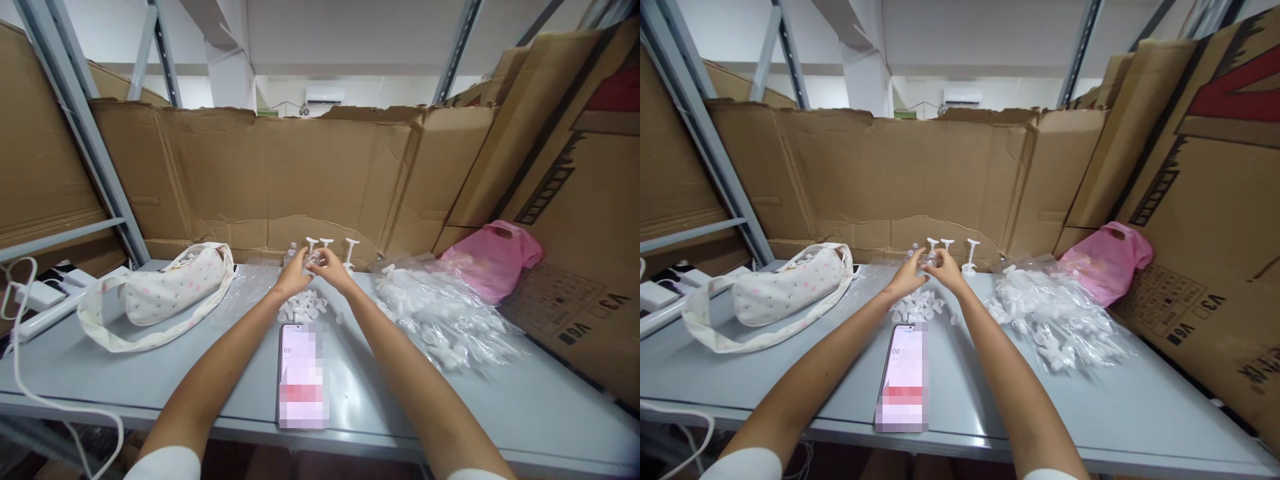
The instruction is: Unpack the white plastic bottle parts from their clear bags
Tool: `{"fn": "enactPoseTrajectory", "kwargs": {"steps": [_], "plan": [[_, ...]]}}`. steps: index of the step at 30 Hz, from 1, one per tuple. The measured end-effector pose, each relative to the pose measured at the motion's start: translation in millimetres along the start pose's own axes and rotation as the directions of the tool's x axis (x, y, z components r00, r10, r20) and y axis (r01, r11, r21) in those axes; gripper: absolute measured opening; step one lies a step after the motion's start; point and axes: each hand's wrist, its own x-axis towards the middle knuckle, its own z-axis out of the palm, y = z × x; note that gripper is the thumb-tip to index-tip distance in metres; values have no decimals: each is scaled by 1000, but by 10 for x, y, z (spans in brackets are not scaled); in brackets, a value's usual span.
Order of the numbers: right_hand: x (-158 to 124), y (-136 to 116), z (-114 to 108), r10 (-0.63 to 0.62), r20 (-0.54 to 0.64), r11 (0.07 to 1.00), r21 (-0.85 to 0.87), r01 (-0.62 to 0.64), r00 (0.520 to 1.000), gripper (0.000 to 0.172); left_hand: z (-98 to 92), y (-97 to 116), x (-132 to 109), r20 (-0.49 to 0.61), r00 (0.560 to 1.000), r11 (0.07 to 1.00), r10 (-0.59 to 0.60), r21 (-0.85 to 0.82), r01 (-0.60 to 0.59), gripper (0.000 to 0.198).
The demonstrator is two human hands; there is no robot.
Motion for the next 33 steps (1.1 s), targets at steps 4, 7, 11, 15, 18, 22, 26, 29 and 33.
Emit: {"fn": "enactPoseTrajectory", "kwargs": {"steps": [4, 7, 11, 15, 18, 22, 26, 29, 33], "plan": [[56, -109, 155, -14, 87, 998, -53, 19, 996, 41, -217, -80, -84, -139, 990, 988, 19, 157, 3, 65], [80, -55, 226, 38, 137, 978, -208, -9, 990, 34, -320, -168, -108, -202, 979, 986, -37, 150, 68, 59], [91, 85, 311, 183, 165, 881, -466, -87, 969, 37, -333, -220, -137, -216, 976, 993, -39, 102, 62, 68], [92, 181, 317, 276, 121, 761, -634, -140, 954, 39, -264, -129, -121, -149, 985, 988, 92, 138, -72, 66], [75, 242, 234, 293, 86, 694, -704, -150, 952, 36, -211, -15, -43, -85, 981, 946, 177, 289, -145, 62], [39, 319, 93, 302, 48, 628, -761, -161, 952, 37, -129, 55, 150, -21, 964, 812, 264, 544, -210, 56], [21, 341, 20, 299, 30, 588, -793, -159, 954, 37, -21, -10, 368, 48, 951, 712, 307, 652, -262, 54], [21, 330, -1, 300, 18, 565, -809, -163, 954, 35, 69, -79, 490, 95, 947, 668, 307, 687, -286, 54], [11, 319, -40, 308, 11, 551, -817, -169, 951, 35, 175, -132, 588, 120, 947, 659, 297, 692, -294, 54]]}}
